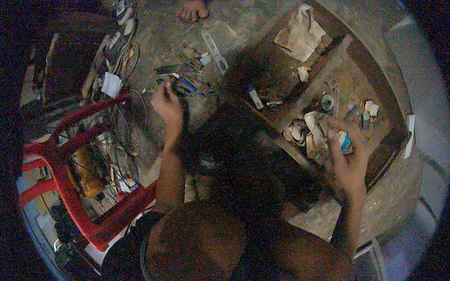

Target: The person sorts various metal hardware components, hinges, and screws inside a wooden crate on the floor and writes characters on a white box with a pen.

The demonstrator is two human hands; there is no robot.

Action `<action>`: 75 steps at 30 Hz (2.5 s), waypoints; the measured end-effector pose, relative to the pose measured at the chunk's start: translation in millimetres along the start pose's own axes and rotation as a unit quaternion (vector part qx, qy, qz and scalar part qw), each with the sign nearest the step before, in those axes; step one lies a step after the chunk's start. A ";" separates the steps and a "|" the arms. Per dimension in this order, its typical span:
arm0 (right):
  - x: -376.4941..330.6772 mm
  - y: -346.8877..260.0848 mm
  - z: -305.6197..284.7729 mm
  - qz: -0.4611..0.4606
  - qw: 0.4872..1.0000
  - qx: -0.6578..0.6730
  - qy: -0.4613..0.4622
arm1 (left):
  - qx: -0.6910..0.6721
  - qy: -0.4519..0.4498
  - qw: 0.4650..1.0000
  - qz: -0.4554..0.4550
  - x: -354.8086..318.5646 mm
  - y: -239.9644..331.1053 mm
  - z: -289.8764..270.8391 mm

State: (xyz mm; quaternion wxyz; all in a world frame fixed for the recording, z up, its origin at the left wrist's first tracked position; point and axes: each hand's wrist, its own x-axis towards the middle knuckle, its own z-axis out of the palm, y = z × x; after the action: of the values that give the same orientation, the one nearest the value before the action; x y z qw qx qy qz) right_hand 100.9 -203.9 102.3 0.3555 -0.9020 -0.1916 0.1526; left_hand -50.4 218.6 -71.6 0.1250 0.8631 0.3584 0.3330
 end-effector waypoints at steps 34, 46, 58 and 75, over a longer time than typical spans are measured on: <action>32.7 -129.4 35.9 -0.265 0.948 0.153 0.084 | -0.629 -0.094 0.765 -0.103 14.5 222.6 -108.2; 39.6 -122.4 40.8 -0.342 0.920 0.146 0.126 | -0.600 -0.095 0.778 -0.160 14.8 227.8 -106.6; 36.6 -128.5 38.7 -0.201 0.948 0.245 -0.006 | -0.603 -0.025 0.794 -0.068 10.7 220.2 -99.7; 22.5 -60.6 82.3 -0.023 0.956 0.250 -0.154 | -0.339 -0.118 0.918 -0.166 -29.2 138.3 -41.3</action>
State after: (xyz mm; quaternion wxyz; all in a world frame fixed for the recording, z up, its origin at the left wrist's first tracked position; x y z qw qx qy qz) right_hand 72.5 -104.9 83.9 0.5389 -0.7453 -0.2206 0.3246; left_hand -19.0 98.7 7.9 0.5052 0.7302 0.3447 0.3047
